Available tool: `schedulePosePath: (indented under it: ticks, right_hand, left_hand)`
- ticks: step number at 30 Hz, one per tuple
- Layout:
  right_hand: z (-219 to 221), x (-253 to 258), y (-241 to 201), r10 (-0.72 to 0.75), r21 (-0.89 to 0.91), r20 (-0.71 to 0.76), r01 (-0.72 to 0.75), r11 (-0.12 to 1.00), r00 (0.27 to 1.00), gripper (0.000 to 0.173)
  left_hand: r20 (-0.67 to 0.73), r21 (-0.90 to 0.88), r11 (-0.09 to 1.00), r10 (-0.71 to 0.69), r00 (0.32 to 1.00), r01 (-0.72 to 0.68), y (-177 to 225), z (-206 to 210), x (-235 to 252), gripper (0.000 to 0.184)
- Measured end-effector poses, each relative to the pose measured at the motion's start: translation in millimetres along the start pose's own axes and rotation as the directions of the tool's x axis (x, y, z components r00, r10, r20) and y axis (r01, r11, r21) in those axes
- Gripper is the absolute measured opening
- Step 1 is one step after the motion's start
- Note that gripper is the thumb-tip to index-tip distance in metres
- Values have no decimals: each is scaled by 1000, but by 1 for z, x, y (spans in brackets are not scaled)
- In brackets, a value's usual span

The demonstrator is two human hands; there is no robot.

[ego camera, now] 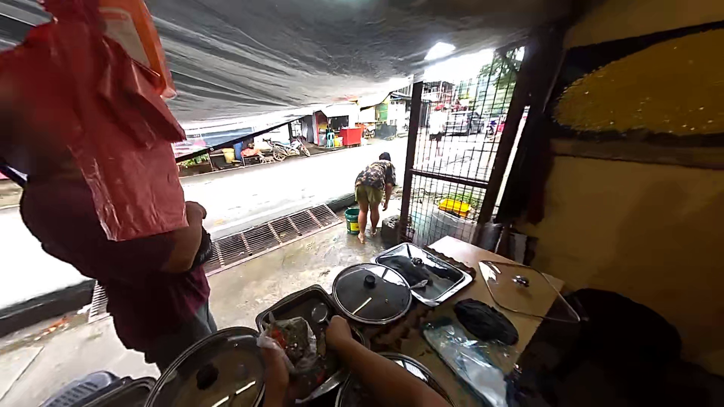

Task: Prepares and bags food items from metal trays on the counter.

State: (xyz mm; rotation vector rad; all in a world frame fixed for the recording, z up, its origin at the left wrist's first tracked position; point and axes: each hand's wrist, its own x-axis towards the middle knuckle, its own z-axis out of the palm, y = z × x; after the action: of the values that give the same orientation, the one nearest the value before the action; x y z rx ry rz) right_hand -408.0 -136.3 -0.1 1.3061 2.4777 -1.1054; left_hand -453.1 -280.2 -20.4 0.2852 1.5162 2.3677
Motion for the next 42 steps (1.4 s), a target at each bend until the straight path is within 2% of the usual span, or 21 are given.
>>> schedulePosePath:
  ticks: [2, 6, 9, 13, 21, 27, 30, 32, 35, 38, 40, 42]
  right_hand:
    - [8, 7, 0, 0, 55, 16, -1, 998, 1000, 40]
    - [21, 16, 2, -95, -15, 118, 97, 995, 989, 42]
    - [28, 21, 15, -138, 142, 120, 121, 982, 983, 33]
    - [7, 9, 16, -164, 323, 111, 121, 939, 980, 35]
    - [-51, -17, 5, -260, 311, 16, 243, 919, 965, 29]
    - [-72, -53, 0, -366, 158, -37, 367, 917, 930, 25]
    - [-73, -73, -6, -473, -118, -55, 465, 877, 879, 29]
    - [-68, -76, -12, -501, -287, -93, 458, 841, 861, 32]
    - [-55, -46, -13, -436, -362, -125, 369, 856, 891, 32]
    - [-33, 1, -10, -265, -346, -96, 218, 912, 959, 26]
    - [-14, 17, -7, -138, -296, -74, 111, 949, 988, 28]
    - [5, 27, -3, -75, -188, -75, 60, 980, 994, 31]
  left_hand:
    - [7, 26, 999, 37, 999, -37, 5, -1, 1, 65]
    - [-6, 133, 989, 64, 998, -62, 1, -18, 5, 65]
    - [-25, 137, 990, 20, 999, -17, -8, -25, 8, 67]
    - [-59, 132, 991, -18, 998, 26, -14, -24, 10, 68]
    - [-44, 57, 993, -97, 994, 99, -24, -14, 9, 61]
    - [-69, 77, 990, -110, 992, 115, -38, -5, 19, 59]
    - [-73, 74, 986, -141, 987, 147, -41, -3, 24, 58]
    - [-75, 69, 988, -133, 988, 138, -42, -5, 28, 56]
    - [-50, 76, 987, -136, 989, 140, -48, -13, 33, 57]
    - [-75, 105, 983, -145, 987, 152, -49, -20, 36, 62]
    - [-73, 95, 983, -152, 986, 159, -43, -23, 30, 61]
    - [-86, 74, 987, -138, 987, 145, -38, -26, 27, 61]
